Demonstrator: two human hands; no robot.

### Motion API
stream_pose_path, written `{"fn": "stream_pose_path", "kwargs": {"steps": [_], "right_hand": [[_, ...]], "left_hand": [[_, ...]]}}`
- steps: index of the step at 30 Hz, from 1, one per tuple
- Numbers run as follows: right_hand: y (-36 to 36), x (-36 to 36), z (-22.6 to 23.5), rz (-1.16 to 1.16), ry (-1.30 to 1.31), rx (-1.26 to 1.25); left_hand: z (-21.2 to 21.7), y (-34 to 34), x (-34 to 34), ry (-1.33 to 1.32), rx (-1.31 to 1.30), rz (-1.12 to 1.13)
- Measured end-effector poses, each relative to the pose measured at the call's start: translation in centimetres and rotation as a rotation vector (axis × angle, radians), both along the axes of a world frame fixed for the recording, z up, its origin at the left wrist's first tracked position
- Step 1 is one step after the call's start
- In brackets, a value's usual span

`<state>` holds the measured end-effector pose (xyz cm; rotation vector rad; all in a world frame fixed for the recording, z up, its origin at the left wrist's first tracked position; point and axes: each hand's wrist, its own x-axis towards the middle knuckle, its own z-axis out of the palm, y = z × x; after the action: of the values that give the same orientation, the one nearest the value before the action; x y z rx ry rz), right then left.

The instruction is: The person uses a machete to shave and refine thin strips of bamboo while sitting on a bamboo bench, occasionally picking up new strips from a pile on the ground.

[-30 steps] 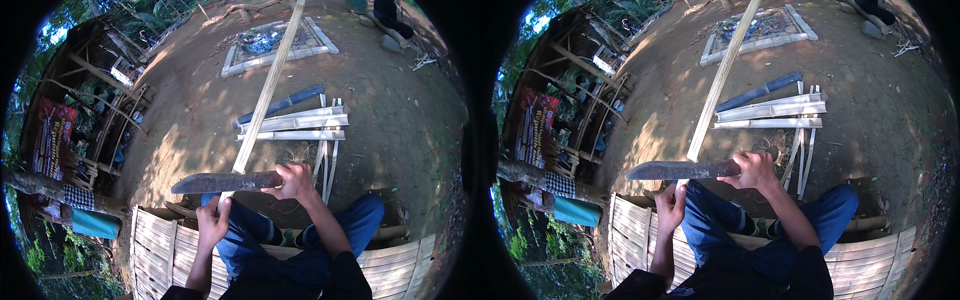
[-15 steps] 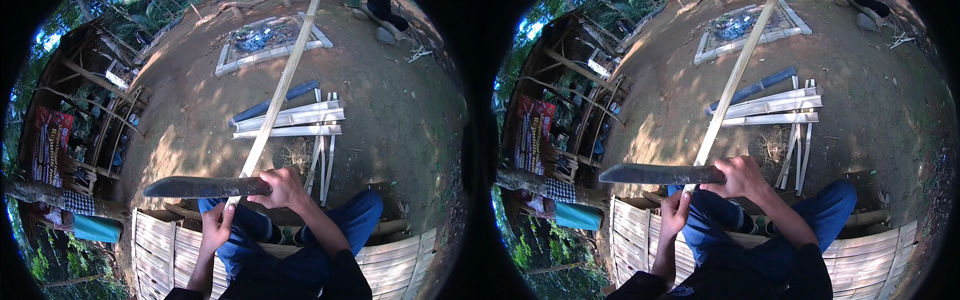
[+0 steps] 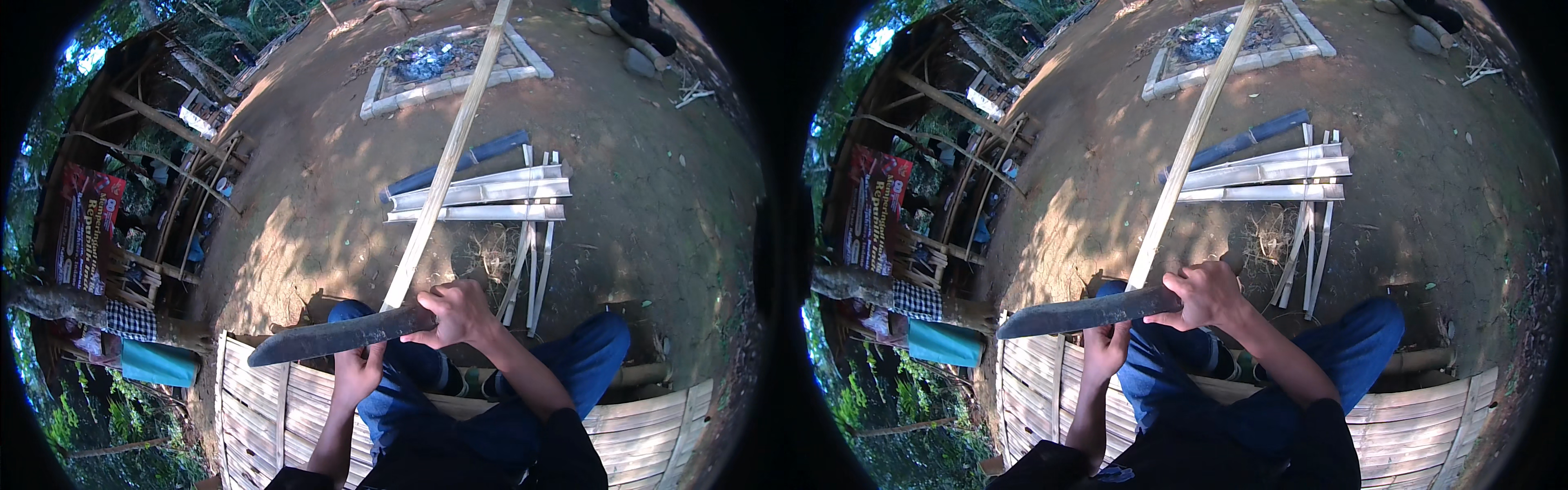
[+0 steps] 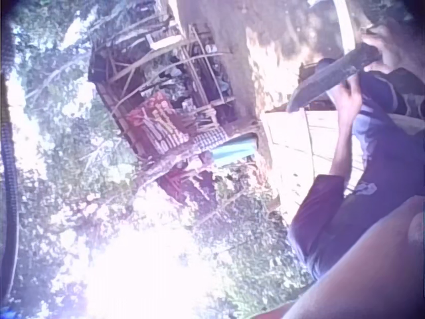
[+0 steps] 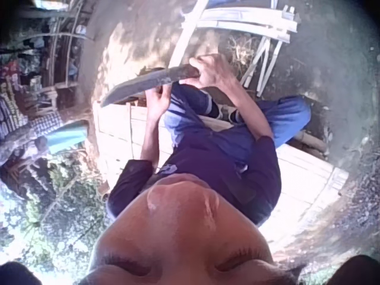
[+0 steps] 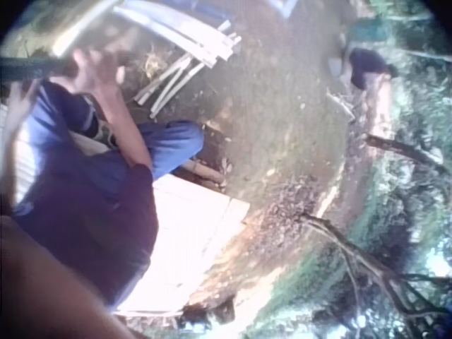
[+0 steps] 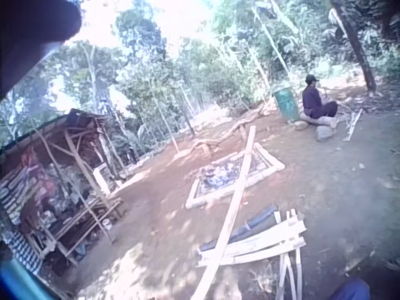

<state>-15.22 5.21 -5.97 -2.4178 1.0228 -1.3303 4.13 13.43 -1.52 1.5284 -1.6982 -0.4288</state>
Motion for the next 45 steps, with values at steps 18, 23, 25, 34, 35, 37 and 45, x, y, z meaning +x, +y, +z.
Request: {"fn": "stream_pose_path", "kwargs": {"steps": [18,23,25,34,35,37,45], "right_hand": [[-2.8,-2.8,-1.5,-0.192,-0.251,0.369],[-0.9,-0.5,-0.7,-0.032,-0.189,0.031],[-0.3,0.0,-0.2,-0.004,-0.086,-0.029],[-1.9,-2.6,-0.2,-0.198,-0.153,0.231],[-1.7,-2.4,-0.3,-0.15,-0.147,0.229],[-1.2,-2.0,-0.5,-0.056,-0.135,0.226],[-0.9,-2.0,0.7,-0.071,0.02,0.053]], "left_hand": [[2.4,1.7,-0.6,-0.1,0.2,0.011],[2.0,1.2,-1.0,-0.059,0.204,0.005],[1.2,0.3,-0.6,-0.091,-0.011,-0.064],[2.9,1.4,-1.0,-0.148,0.202,0.033],[2.6,1.4,-0.9,-0.141,0.2,0.027],[2.2,1.3,-0.8,-0.124,0.194,0.016],[3.5,1.0,-1.0,-0.22,0.176,0.046]]}}
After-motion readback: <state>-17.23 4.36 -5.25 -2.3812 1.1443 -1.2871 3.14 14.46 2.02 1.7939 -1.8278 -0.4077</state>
